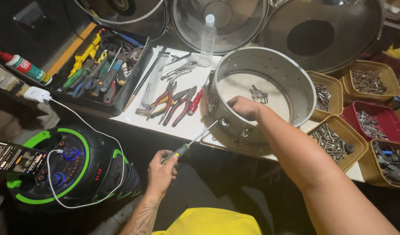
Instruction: Repairing a snare drum by installing hardware components using hand tools
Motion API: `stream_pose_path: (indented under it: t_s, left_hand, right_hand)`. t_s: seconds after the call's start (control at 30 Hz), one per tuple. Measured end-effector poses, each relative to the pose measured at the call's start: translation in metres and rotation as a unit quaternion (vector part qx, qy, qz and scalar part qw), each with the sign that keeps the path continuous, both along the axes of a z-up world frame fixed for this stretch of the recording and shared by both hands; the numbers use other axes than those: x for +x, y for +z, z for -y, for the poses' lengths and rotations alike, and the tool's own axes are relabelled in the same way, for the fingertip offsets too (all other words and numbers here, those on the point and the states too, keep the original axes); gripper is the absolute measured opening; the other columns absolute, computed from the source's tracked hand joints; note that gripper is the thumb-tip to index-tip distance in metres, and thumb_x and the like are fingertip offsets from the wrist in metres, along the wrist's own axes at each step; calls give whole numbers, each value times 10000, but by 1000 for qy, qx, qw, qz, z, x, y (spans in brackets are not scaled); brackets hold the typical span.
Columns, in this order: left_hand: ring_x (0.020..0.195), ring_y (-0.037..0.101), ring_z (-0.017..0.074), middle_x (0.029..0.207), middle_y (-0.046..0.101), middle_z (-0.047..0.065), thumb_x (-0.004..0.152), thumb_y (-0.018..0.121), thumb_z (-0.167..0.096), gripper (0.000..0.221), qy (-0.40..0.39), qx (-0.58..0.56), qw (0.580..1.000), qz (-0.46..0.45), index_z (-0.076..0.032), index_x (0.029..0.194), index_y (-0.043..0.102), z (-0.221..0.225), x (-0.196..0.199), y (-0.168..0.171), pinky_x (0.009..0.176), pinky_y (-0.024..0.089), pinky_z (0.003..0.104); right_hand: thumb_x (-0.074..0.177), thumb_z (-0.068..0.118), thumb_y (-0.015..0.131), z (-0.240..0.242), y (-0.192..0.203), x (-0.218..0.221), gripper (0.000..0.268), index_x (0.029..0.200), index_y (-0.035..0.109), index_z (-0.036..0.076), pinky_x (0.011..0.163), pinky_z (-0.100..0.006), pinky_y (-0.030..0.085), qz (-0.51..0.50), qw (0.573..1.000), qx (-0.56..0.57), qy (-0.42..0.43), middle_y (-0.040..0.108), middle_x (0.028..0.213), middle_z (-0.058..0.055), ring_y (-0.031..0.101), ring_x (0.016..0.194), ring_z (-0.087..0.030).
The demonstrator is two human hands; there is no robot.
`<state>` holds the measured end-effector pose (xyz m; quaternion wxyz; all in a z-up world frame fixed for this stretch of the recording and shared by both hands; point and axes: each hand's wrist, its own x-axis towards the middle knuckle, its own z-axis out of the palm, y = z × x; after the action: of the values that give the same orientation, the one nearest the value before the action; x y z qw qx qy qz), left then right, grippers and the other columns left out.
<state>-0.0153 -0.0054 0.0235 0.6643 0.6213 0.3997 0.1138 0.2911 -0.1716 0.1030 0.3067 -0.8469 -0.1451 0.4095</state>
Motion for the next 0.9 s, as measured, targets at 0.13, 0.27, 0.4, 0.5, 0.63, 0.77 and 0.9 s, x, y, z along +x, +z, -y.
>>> stream_pose_path:
  t_s: [0.13, 0.27, 0.4, 0.5, 0.63, 0.77, 0.9]
  left_hand:
    - [483, 578, 125, 736, 686, 91, 857, 722, -181, 186, 5, 2, 1000, 7, -100, 1018, 677, 0, 2, -6, 405, 473, 262]
    - [485, 584, 133, 736, 686, 89, 858, 722, -188, 192, 2, 11, 1000, -1, -90, 1017, 676, 1, 0, 1, 411, 483, 270]
    - [501, 595, 130, 757, 704, 85, 847, 724, -203, 214, 0, 13, 1000, -9, -100, 1031, 685, 2, -2, 4, 432, 509, 274]
    - [507, 604, 137, 703, 645, 70, 828, 723, -181, 220, 3, 20, 1000, -1, -98, 1029, 696, 1, -1, -4, 429, 508, 281]
    - [522, 609, 136, 789, 659, 69, 804, 707, -120, 258, 9, 16, 1000, 12, -102, 1058, 668, 2, -1, -5, 450, 524, 277]
    - [554, 631, 157, 776, 673, 88, 761, 669, -96, 294, 4, 36, 999, 7, -87, 1055, 662, 0, -2, 4, 484, 527, 290]
    - [556, 636, 157, 777, 678, 97, 751, 668, -79, 319, 10, 58, 998, 16, -102, 1067, 629, -2, 0, -12, 475, 540, 290]
  right_hand:
    - [934, 58, 526, 3, -32, 20, 232, 1148, 612, 32, 870, -310, 372, 2, 993, 108, -56, 571, 1119, -103, 524, 1008, -201]
    - [1026, 163, 415, 0, -24, 15, 328, 1033, 683, -26, 807, -333, 547, 57, 994, -87, 28, 696, 1135, -152, 630, 926, -202]
    - [831, 162, 629, -1, -14, 8, 240, 921, 781, 0, 704, -346, 542, 27, 997, -60, 35, 753, 878, -106, 665, 781, -222]
    - [866, -94, 565, 0, -11, 5, 296, 1031, 803, -34, 572, -317, 572, -56, 998, 30, -18, 771, 846, -145, 679, 639, -208]
    - [977, -61, 498, 2, -11, 6, 263, 1156, 683, -8, 673, -254, 489, -34, 992, 95, -74, 686, 1060, -136, 592, 742, -162]
    - [944, 214, 496, 6, -55, 39, 350, 1064, 768, 27, 984, -380, 526, 77, 989, -96, 76, 720, 1246, -117, 671, 1093, -233]
    - [851, 135, 594, -1, -2, 1, 246, 937, 797, 26, 801, -357, 554, 30, 997, -70, 33, 771, 912, -99, 684, 825, -219]
